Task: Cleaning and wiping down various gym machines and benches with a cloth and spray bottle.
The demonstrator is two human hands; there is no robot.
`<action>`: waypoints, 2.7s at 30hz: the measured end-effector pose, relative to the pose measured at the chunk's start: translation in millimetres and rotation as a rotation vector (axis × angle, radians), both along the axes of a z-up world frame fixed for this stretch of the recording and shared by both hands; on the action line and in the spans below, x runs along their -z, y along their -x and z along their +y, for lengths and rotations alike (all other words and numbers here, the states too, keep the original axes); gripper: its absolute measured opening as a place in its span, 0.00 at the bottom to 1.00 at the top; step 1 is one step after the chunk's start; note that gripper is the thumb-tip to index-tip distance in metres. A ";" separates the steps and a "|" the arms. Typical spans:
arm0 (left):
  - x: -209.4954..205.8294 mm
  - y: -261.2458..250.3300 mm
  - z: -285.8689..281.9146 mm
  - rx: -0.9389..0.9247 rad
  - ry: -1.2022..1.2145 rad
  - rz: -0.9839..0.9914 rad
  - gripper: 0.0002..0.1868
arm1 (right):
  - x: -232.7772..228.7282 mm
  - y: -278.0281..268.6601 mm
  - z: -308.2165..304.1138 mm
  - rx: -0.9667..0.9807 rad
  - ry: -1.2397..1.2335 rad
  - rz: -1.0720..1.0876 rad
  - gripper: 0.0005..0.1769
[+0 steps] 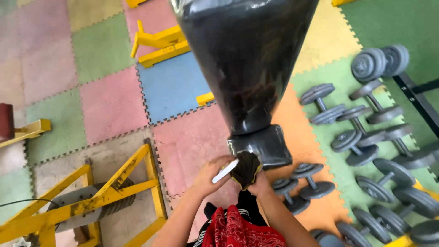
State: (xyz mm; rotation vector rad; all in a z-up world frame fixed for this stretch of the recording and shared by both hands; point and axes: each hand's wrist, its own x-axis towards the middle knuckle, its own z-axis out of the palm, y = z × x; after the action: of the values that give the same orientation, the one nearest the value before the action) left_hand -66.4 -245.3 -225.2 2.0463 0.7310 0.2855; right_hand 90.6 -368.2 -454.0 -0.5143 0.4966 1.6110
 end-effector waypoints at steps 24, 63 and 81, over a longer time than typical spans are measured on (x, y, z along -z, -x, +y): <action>75.4 150.4 -105.1 0.079 -0.054 0.501 0.16 | -151.5 153.3 -78.4 -0.182 0.030 -0.288 0.29; 92.2 -46.4 -13.2 0.121 0.136 0.344 0.29 | 55.4 -134.7 58.0 -0.970 0.468 -2.346 0.41; 97.8 57.5 -4.0 0.178 0.129 0.200 0.26 | 84.2 -52.5 -2.7 -0.695 0.964 -2.204 0.38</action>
State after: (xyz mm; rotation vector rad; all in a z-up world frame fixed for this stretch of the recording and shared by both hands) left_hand -123.9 -249.3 -323.1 2.0183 0.6632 -0.0678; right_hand 143.1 -370.9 -538.3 -2.7869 -0.7781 0.3553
